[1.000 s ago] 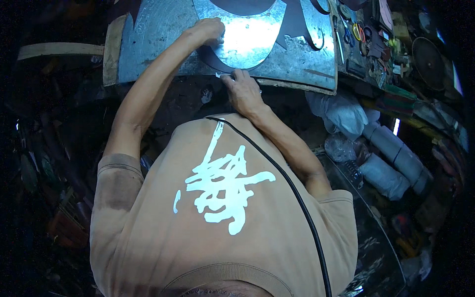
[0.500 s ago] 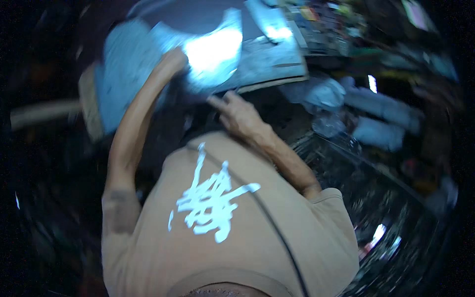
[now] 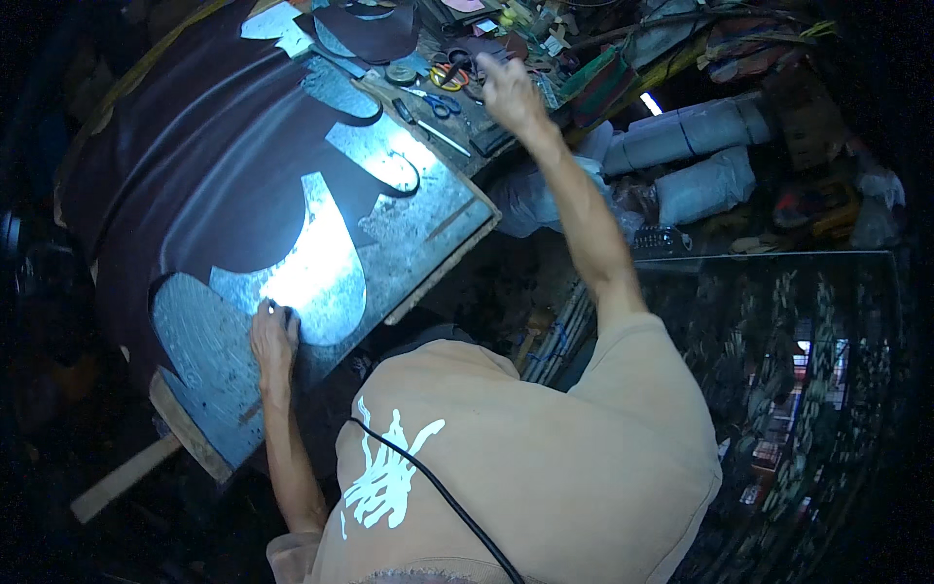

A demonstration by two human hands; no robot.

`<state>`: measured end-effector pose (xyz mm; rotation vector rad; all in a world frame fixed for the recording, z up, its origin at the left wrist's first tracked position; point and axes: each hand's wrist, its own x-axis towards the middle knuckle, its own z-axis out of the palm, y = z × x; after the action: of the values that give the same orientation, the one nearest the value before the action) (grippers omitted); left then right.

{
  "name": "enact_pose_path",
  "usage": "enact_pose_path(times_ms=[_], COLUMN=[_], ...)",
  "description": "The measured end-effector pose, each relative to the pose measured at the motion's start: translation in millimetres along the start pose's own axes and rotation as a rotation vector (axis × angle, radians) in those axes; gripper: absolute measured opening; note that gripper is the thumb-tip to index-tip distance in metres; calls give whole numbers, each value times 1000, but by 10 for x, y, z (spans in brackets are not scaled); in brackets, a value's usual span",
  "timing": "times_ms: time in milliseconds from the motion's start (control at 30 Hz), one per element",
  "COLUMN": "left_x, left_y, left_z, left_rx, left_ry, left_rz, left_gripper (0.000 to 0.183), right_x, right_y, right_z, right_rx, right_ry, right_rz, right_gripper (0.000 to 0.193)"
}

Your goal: Cutting leather pieces from a hide using a metal template and a small knife.

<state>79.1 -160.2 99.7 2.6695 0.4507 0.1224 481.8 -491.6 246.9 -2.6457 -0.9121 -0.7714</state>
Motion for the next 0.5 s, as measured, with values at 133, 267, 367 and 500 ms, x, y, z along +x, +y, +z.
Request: enact_pose_path(times_ms=[133, 267, 367, 500], left_x=[47, 139, 208, 202], left_y=[119, 196, 234, 163], left_z=[-35, -55, -159, -268], left_rx=[27, 168, 272, 286], left_ry=[-36, -17, -55, -163], left_rz=[-60, -136, -318, -426], left_gripper=[29, 49, 60, 63], right_x=[733, 909, 901, 1152], right_y=[919, 1299, 933, -545], right_z=[444, 1029, 1638, 1815], right_rx=[-130, -267, 19, 713], right_ry=[-75, -544, -759, -759], right_rz=[240, 581, 476, 195], right_gripper=[46, 57, 40, 59])
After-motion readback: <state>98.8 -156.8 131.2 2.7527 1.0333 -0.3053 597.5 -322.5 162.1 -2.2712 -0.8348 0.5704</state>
